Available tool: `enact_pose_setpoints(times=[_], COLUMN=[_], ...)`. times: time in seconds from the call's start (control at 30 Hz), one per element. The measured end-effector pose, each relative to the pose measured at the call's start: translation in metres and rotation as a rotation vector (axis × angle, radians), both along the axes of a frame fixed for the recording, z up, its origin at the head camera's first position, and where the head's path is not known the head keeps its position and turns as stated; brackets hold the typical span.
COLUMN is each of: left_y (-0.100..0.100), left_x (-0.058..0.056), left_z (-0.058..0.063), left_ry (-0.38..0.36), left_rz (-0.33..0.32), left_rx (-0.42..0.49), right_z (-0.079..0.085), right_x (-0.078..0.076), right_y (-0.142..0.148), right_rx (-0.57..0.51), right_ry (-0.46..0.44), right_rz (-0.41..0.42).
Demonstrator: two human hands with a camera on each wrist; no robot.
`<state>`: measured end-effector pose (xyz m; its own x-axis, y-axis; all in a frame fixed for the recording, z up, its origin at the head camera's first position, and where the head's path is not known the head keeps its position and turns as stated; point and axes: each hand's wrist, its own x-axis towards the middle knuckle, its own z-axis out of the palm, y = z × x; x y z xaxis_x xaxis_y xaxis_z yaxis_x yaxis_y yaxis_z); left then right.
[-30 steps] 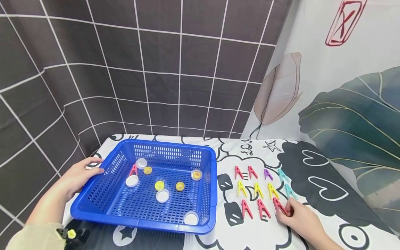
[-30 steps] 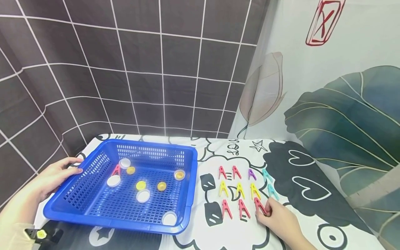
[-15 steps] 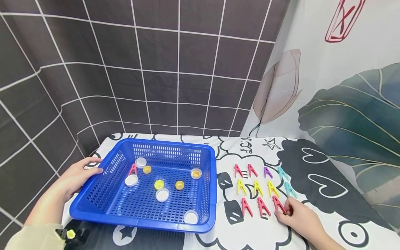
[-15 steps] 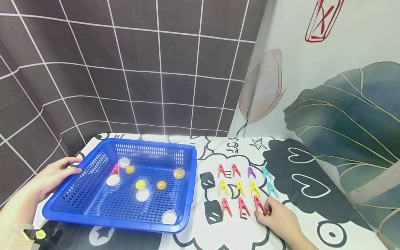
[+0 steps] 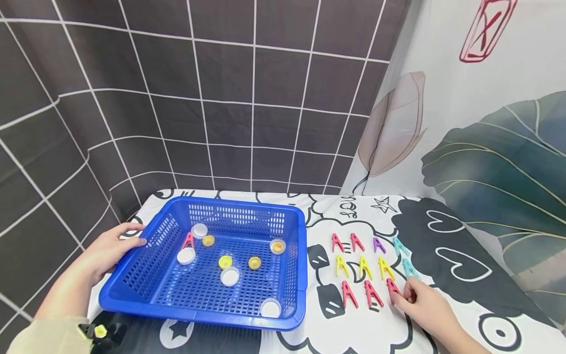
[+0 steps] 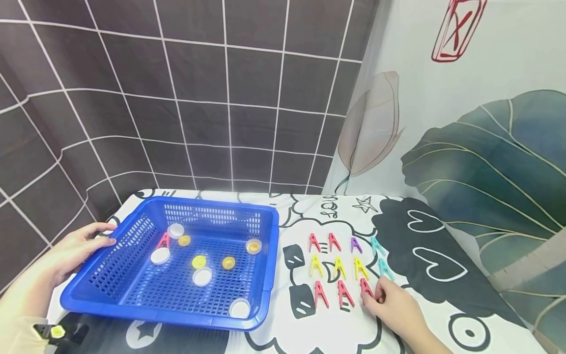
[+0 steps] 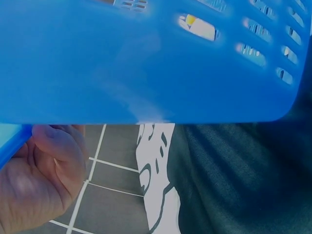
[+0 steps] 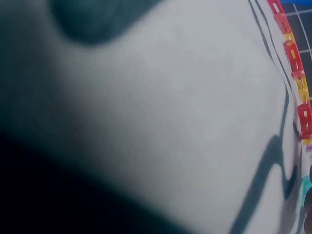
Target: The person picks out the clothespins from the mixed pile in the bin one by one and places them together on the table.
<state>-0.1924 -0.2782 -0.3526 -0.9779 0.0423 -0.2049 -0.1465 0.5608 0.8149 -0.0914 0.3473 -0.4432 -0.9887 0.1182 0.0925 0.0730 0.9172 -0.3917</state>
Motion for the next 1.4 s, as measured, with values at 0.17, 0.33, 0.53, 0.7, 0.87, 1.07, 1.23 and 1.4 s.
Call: enact_pose_setpoints(times=[0.17,0.33,0.53,0.7,0.87,1.07,1.23,1.4], left_y=[0.0,0.001,0.004,0.003,0.002,0.003,0.002,0.002], left_x=[0.001,0.001,0.001,0.002,0.002,0.002,0.002,0.002], left_z=[0.001,0.001,0.001,0.002,0.002,0.001,0.001,0.0], left_ry=[0.003,0.0,0.002,0.002,-0.005,-0.011,-0.011,-0.014], left_rz=[0.005,0.006,0.009,0.007,0.008,0.005,0.009,0.012], left_rx=[0.009,0.009,0.027,0.031,0.04,0.051,0.054,0.064], right_z=[0.011,0.018,0.028,0.035,0.042,0.05,0.058,0.066], right_x=[-0.007,-0.015,-0.025,-0.035,-0.044,-0.053,-0.06,-0.068], right_y=[-0.006,-0.013,-0.021,-0.029,-0.041,-0.054,-0.065,-0.079], right_rx=[0.003,0.0,0.006,0.003,-0.017,-0.025,-0.027,-0.041], right_ry=[0.083,0.153,0.186,0.215,0.208,0.23,0.248,0.235], right_rz=[0.047,0.086,0.149,0.195,0.233,0.266,0.318,0.378])
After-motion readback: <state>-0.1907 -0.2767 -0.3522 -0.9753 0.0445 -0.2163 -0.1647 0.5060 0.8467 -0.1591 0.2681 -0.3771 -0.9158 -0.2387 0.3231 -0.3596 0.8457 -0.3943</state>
